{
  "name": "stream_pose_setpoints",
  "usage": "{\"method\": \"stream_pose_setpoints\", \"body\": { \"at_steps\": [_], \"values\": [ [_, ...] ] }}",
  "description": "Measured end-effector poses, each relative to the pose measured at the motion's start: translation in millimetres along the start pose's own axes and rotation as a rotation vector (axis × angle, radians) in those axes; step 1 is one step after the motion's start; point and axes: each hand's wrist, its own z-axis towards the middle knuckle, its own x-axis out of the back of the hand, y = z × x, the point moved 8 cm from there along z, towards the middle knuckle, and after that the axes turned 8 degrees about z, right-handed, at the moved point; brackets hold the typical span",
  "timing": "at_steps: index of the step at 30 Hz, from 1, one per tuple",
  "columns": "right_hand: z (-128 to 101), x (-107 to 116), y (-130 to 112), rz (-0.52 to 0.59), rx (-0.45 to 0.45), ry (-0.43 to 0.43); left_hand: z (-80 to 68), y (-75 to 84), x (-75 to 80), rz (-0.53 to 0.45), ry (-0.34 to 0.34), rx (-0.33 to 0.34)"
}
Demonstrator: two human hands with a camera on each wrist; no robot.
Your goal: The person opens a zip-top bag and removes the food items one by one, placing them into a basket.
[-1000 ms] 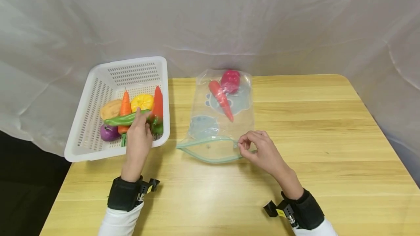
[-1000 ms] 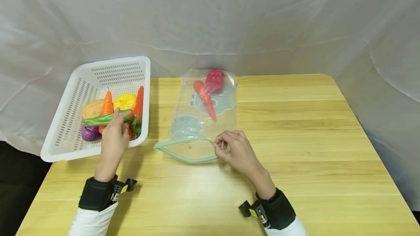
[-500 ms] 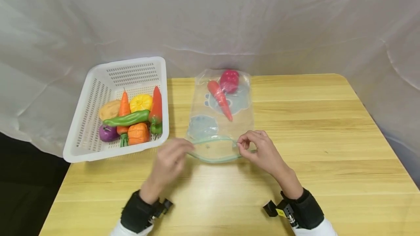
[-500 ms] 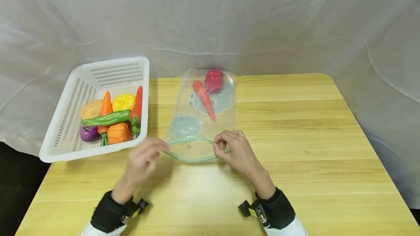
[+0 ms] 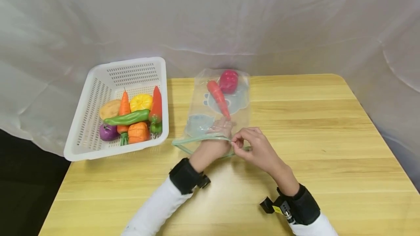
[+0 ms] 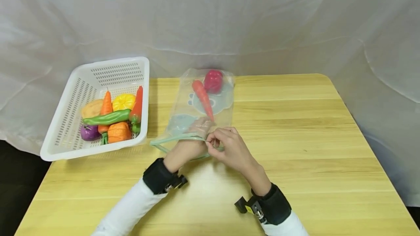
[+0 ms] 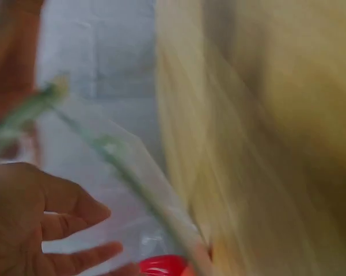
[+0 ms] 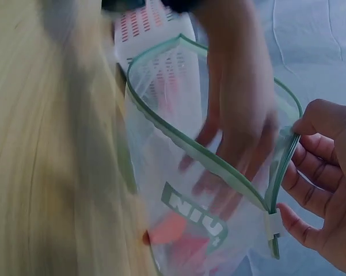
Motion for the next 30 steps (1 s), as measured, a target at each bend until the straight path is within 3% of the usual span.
{"method": "stream_pose_setpoints", "body": {
  "at_steps": [3,6,8,10,12,14,18,22,25,28,30],
  "values": [
    [2,-4,-6,0.013,0.042,-0.039,21.3,-7.0,-8.4,0.029,-0.091,0.127],
    [2,-8,-14,0.028,0.109,-0.071,33.7,-15.5,-17.3,0.037,-0.172,0.241],
    [1,-10,-19,0.036,0.144,-0.090,36.4,-26.6,-23.4,-0.085,-0.187,0.392],
    [-1,-12,-22,0.042,0.170,-0.102,37.8,-36.7,-26.6,-0.239,-0.136,0.528],
    [-3,-13,-22,0.044,0.174,-0.108,37.8,-46.1,-28.0,-0.400,-0.042,0.647],
    [-4,-14,-21,0.045,0.174,-0.107,37.9,-51.3,-28.6,-0.508,0.019,0.705],
    [-6,-14,-19,0.041,0.163,-0.102,38.6,-53.3,-32.0,-0.562,-0.006,0.712],
    [-7,-14,-18,0.039,0.152,-0.100,39.2,-45.6,-26.4,-0.219,-0.126,0.543],
    [-8,-14,-16,0.042,0.144,-0.095,37.7,-36.5,-18.0,0.043,-0.128,0.379],
    [-9,-13,-14,0.049,0.134,-0.090,31.6,-31.9,-10.0,0.072,-0.057,0.310],
    [-9,-12,-13,0.055,0.132,-0.080,27.7,-31.9,-9.9,0.078,-0.047,0.291]
  ]
}}
